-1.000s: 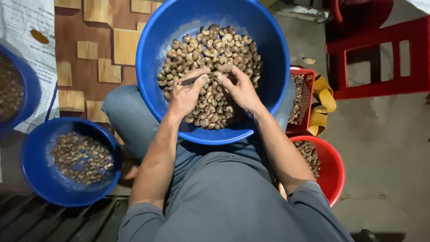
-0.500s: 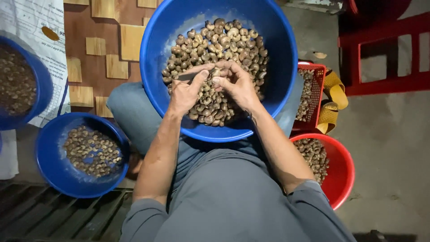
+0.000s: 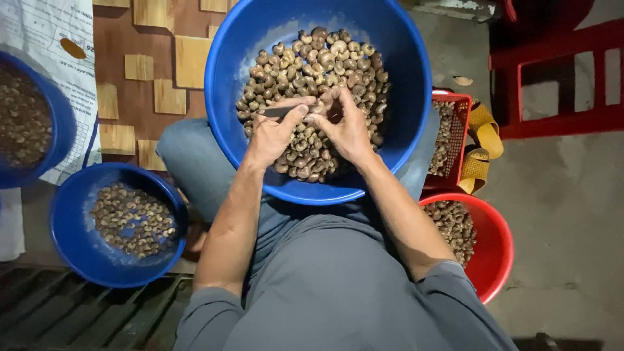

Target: Manually processing and cleaning nuts one by one using a small metal tool and sorting them into different bowls.

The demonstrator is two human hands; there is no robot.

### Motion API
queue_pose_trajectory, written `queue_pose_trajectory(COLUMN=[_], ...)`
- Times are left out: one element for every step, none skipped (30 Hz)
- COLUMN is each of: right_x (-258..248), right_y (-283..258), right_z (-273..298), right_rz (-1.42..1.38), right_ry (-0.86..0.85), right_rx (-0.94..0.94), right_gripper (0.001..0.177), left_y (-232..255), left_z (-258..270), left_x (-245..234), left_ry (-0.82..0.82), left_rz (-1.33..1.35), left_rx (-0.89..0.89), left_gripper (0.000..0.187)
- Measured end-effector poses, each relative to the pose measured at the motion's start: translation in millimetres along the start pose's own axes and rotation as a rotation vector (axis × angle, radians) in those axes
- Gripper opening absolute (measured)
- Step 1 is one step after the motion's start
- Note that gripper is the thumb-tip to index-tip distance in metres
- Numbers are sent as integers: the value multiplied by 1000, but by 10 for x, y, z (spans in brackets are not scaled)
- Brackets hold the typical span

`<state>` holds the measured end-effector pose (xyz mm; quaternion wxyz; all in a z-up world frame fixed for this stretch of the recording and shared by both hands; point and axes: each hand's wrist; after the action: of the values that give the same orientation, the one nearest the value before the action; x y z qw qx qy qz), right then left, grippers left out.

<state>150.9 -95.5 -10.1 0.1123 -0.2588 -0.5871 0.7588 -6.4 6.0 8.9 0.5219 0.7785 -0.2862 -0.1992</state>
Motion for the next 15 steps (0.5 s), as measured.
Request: queue_pose_trajectory(right_x=[0,3,6,2,-6,-26,-30,-36,-42,-40,-38,-35,-32,-32,-34], right_y=[-33,-65,-97,-88,-78,-65,-92,-119,-150,-146,-142,-128,-159,-184,-207], right_z=[9,21,32,30,27,31,42,49,57,49,42,56,57,69,78], right_rz=[2,-10,-22,-23,3,30,30,48,66,65,57,48,46,67,88], right_ry=[-2,4,9,7,17,33,36,32,29,27,29,32,31,41,50], right_rx=[1,-14,-29,-29,-47,-63,-61,-69,-77,-81,-71,-57,-57,-65,-73], right_gripper=[48,46,45,45,43,42,42,42,41,41,41,41,41,40,38], left_y=[21,46,70,50,30,7,-13,-33,-49,-12,27,66,43,18,-10], left_z=[-9,-12,-17,-22,-29,-39,-11,16,43,13,-17,-28,-31,-26,-23], left_x=[-2,-6,-9,-13,-13,-1,-8,-13,-20,-15,-10,0,-2,2,8], left_ry=[2,25,47,49,26,-1,-4,-5,-5,-4,16,34,34,12,-9], left_rz=[1,6,12,10,42,77,80,42,5,3,32,63,61,73,86], left_rx=[-2,-26,-51,-52,-30,-8,-10,-16,-23,-19,-25,-35,-35,-19,-3], left_gripper=[17,18,19,19,18,16,16,16,16,16,16,17,17,16,16])
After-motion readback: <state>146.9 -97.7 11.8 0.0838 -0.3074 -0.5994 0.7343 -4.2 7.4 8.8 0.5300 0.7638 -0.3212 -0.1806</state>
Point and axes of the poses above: each hand's wrist, its own z-axis away from the middle knuckle, its own x-axis out of the palm, y = z × x, and after that the axes turned 15 degrees about x, right-handed
